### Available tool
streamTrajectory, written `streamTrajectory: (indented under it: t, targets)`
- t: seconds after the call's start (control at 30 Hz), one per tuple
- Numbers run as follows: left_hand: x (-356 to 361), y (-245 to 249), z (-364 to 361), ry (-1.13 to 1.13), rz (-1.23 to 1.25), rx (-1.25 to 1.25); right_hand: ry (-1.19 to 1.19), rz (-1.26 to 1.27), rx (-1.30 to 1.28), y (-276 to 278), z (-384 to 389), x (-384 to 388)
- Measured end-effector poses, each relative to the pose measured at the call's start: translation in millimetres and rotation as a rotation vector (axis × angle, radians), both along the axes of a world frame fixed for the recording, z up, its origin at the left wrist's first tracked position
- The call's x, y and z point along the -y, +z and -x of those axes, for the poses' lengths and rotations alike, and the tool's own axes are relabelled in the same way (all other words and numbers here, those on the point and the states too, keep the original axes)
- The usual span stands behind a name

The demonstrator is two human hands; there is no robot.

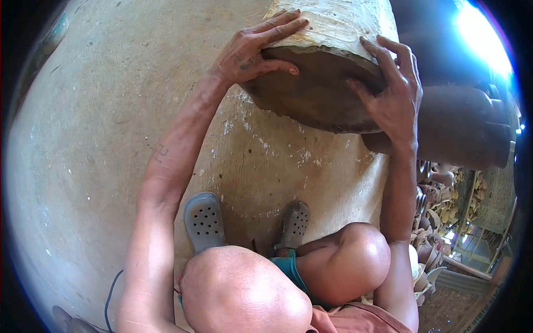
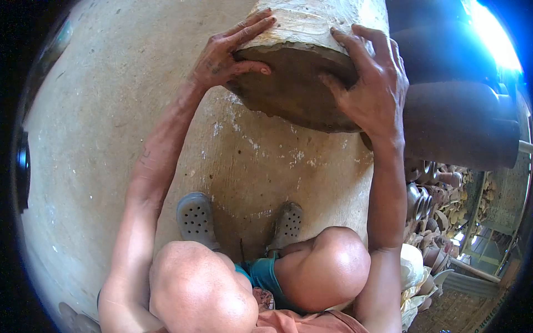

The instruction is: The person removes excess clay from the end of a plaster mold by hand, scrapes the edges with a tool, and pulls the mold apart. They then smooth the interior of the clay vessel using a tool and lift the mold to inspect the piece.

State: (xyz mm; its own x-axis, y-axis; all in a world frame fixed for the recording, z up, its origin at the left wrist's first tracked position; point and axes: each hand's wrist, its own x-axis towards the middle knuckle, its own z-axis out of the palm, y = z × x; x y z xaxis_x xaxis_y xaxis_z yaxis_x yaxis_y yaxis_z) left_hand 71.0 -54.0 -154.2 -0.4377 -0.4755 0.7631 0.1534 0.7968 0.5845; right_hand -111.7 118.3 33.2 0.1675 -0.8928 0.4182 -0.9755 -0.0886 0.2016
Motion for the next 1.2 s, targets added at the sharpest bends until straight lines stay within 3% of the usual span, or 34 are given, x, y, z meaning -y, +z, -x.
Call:
streamTrajectory:
  t: [0.3,0.6,0.7,0.77,0.9,1.1,1.2]
  targets:
    - [-0.5,7.7,-1.6,-0.011,0.008,-0.004,-0.051,-0.048,-0.019,3.1,-7.7,-5.7]
    - [-20.3,21.6,11.0,0.210,0.033,-0.034,-0.053,-0.045,-0.026,1.2,-6.2,-5.6]
    - [-23.6,27.2,6.0,0.172,-0.058,0.130,-0.037,-0.043,-0.021,0.0,-5.8,-3.5]
    - [-15.4,18.0,16.0,0.265,0.046,0.002,-0.035,-0.034,-0.030,2.1,-6.7,-5.2]
    - [-19.1,25.7,13.6,0.255,0.057,-0.006,-0.058,-0.057,-0.025,3.3,-8.4,-5.8]
    - [-34.2,31.8,13.5,0.317,-0.022,0.042,-0.038,-0.052,-0.027,0.5,-5.8,-6.3]
    - [-36.2,47.2,0.7,0.218,-0.123,0.115,-0.039,-0.048,-0.031,2.0,-10.6,-5.0]
